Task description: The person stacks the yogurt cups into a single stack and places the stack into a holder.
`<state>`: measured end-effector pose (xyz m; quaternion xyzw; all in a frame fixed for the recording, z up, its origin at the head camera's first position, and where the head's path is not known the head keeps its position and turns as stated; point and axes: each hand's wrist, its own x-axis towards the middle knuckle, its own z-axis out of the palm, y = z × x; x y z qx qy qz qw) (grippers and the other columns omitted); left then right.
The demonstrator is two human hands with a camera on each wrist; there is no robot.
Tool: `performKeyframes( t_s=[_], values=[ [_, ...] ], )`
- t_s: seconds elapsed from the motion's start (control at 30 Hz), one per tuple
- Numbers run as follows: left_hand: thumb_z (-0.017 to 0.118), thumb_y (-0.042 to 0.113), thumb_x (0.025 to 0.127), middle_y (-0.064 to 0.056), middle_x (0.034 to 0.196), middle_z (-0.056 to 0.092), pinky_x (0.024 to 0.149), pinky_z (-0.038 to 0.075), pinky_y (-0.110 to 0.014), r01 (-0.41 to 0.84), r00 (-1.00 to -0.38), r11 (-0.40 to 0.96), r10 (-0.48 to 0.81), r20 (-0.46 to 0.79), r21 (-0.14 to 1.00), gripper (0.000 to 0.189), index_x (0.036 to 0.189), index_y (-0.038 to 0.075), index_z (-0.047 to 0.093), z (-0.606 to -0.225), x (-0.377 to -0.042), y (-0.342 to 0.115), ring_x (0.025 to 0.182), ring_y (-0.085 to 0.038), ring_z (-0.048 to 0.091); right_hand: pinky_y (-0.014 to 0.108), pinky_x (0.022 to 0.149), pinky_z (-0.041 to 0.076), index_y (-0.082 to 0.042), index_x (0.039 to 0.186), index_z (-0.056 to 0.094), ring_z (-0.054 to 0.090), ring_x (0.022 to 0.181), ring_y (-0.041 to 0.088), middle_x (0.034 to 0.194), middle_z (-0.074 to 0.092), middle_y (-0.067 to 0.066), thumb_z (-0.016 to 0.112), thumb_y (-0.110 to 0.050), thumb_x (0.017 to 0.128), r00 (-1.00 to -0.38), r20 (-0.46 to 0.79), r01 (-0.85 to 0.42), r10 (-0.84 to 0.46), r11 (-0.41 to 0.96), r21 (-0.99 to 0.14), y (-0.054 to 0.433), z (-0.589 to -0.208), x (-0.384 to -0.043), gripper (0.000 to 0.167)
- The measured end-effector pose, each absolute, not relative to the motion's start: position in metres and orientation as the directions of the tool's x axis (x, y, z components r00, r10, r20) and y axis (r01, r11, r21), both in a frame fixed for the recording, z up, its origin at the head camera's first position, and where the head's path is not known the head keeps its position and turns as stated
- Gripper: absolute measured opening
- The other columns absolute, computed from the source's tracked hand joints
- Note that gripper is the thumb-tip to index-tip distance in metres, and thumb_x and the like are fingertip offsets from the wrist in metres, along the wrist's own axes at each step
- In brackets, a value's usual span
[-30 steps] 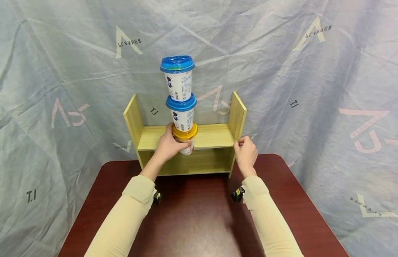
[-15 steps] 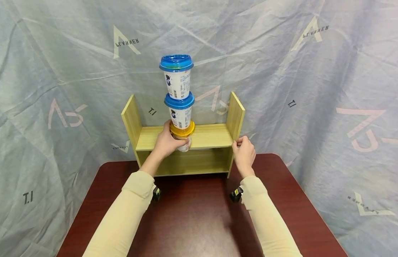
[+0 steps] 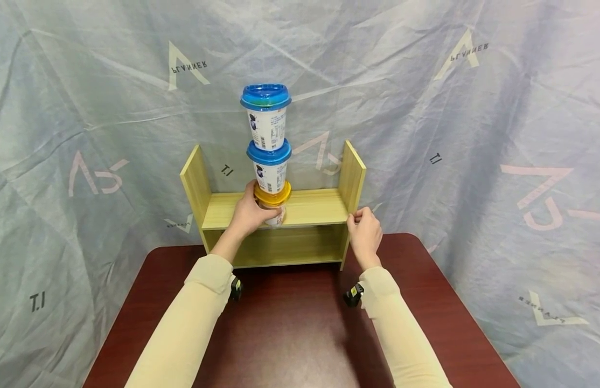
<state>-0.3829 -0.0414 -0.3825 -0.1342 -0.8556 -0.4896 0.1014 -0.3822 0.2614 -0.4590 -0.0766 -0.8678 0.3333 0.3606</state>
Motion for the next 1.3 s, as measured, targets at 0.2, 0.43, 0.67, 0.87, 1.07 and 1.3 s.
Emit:
performKeyframes(
  t_s=[0.2,0.43,0.67,0.87,1.07,1.3],
  values=[
    [0.087,0.023,0.081,-0.015,0.146,0.048,0.11,0.04,-0.046,0.334,-0.942,0.467,0.127,0.311,0.819,0.101,0.157,0.011,0.022,-0.383,-0.389,-0.042,0.129,-0.032,0.052,0.051,0.066,0.05,-0.007,0.09,0.064,0.068,0.077,0.038,0.09,0.073,0.01,0.07,-0.018,0.091,-0.727,0.575,-0.105,0.375,0.766,-0.634,0.261,-0.458,-0.382,0.012],
    [0.087,0.021,0.08,-0.014,0.148,0.047,0.112,0.038,-0.046,0.325,-0.945,0.459,0.118,0.306,0.827,0.102,0.157,0.012,0.022,-0.383,-0.394,-0.043,0.13,-0.031,0.05,0.051,0.067,0.05,-0.007,0.09,0.064,0.067,0.077,0.038,0.091,0.073,0.011,0.07,-0.018,0.092,-0.73,0.573,-0.111,0.374,0.762,-0.638,0.26,-0.459,-0.382,0.012],
    [0.086,0.019,0.082,-0.014,0.149,0.045,0.112,0.038,-0.044,0.326,-0.945,0.434,0.119,0.305,0.84,0.101,0.158,0.014,0.02,-0.381,-0.396,-0.043,0.132,-0.03,0.049,0.051,0.067,0.051,-0.007,0.09,0.064,0.067,0.077,0.037,0.09,0.073,0.011,0.07,-0.018,0.092,-0.725,0.576,-0.114,0.377,0.76,-0.64,0.258,-0.457,-0.38,0.013],
    [0.085,0.019,0.083,-0.014,0.149,0.045,0.111,0.038,-0.044,0.324,-0.945,0.422,0.11,0.307,0.847,0.1,0.158,0.014,0.02,-0.379,-0.398,-0.042,0.131,-0.03,0.049,0.051,0.068,0.051,-0.006,0.092,0.064,0.067,0.078,0.038,0.091,0.072,0.012,0.07,-0.017,0.092,-0.726,0.577,-0.119,0.373,0.759,-0.64,0.257,-0.456,-0.379,0.013],
    [0.085,0.018,0.083,-0.014,0.15,0.045,0.112,0.038,-0.044,0.312,-0.949,0.424,0.104,0.296,0.85,0.1,0.159,0.014,0.02,-0.379,-0.399,-0.039,0.132,-0.03,0.049,0.052,0.067,0.051,-0.006,0.092,0.064,0.067,0.078,0.038,0.091,0.072,0.012,0.071,-0.016,0.093,-0.726,0.574,-0.116,0.379,0.755,-0.645,0.257,-0.457,-0.377,0.012],
    [0.085,0.02,0.083,-0.014,0.152,0.042,0.114,0.035,-0.045,0.305,-0.952,0.407,0.111,0.284,0.861,0.104,0.16,0.015,0.015,-0.383,-0.4,-0.039,0.135,-0.031,0.046,0.051,0.067,0.051,-0.008,0.093,0.064,0.067,0.077,0.038,0.092,0.072,0.01,0.071,-0.018,0.093,-0.732,0.556,-0.094,0.393,0.751,-0.654,0.258,-0.459,-0.376,0.012]
  ],
)
